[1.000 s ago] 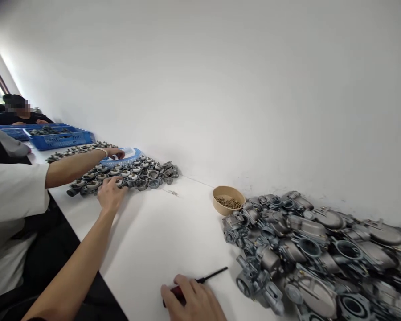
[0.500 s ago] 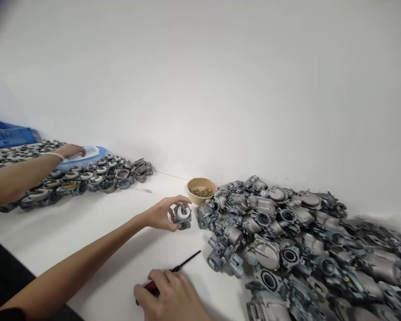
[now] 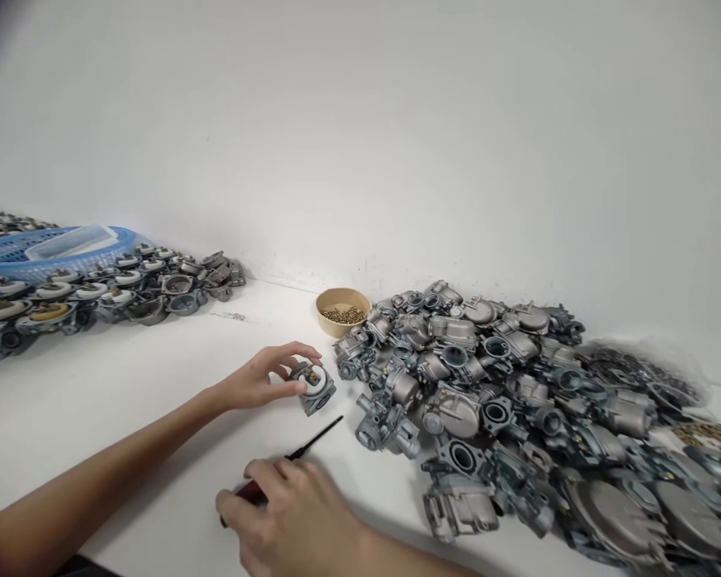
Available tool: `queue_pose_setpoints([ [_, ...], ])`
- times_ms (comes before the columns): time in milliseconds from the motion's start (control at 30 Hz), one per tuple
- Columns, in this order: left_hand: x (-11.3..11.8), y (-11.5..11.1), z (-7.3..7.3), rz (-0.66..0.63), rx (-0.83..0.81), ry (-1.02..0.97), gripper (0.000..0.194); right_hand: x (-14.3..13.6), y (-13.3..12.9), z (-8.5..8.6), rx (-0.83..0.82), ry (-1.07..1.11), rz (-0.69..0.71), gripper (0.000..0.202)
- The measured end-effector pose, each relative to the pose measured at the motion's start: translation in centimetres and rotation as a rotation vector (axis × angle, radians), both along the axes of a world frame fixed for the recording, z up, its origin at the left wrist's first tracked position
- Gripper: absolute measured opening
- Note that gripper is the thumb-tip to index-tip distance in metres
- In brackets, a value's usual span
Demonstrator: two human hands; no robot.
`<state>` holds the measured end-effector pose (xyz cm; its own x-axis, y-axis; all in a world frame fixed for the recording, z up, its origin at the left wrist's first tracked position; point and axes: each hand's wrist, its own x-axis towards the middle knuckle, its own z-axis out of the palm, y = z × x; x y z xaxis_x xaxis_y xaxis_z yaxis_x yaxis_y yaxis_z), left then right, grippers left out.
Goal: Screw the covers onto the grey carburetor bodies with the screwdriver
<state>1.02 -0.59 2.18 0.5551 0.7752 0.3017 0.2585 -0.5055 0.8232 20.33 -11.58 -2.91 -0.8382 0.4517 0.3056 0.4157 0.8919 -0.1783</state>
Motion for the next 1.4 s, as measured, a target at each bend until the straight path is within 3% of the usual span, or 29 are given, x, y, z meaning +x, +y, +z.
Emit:
queue_pose_setpoints([
  [233, -0.9, 0.7, 0.3, -0.041, -0.16, -0.107, 0.036, 0.2, -0.1, 1.4, -0.026, -0.032, 0.006, 0.041],
  [600, -1.6, 1.5, -0.3, 0.026, -0.173, -0.121, 0.035, 0.1, -0.1, 1.4, -0.054, -0.022, 0.0, 0.043],
  [867, -1.6, 1.8, -0.5, 0.045, -0.08, -0.032, 0.042, -0.1, 0.2, 1.4, -0.107, -0.024, 0.033, 0.048],
  [933, -2.9, 2.7, 0.0, 0.204, 0.049, 0.108, 0.043, -0.1, 0.2, 1.4, -0.117, -0.035, 0.034, 0.049],
  [1000, -5.7, 3.9, 0.6, 0.526, 0.182, 0.223, 0.039, 0.0, 0.1, 1.4, -0.126, -0.044, 0.037, 0.049],
  [1167, -16.1, 5.2, 0.4, 1.123, 0.239, 0.3, 0.027, 0.0, 0.1, 1.6, -0.13, -0.054, 0.043, 0.048],
  [1267, -20.0, 5.0, -1.0, 1.275, 0.189, 0.389, 0.027, 0.1, 0.1, 1.7, -0.123, -0.057, 0.041, 0.048],
  [1400, -20.9, 5.7, -2.9, 1.317, 0.151, 0.435, 0.023, 0.1, 0.0, 1.8, -0.108, -0.062, 0.043, 0.047],
])
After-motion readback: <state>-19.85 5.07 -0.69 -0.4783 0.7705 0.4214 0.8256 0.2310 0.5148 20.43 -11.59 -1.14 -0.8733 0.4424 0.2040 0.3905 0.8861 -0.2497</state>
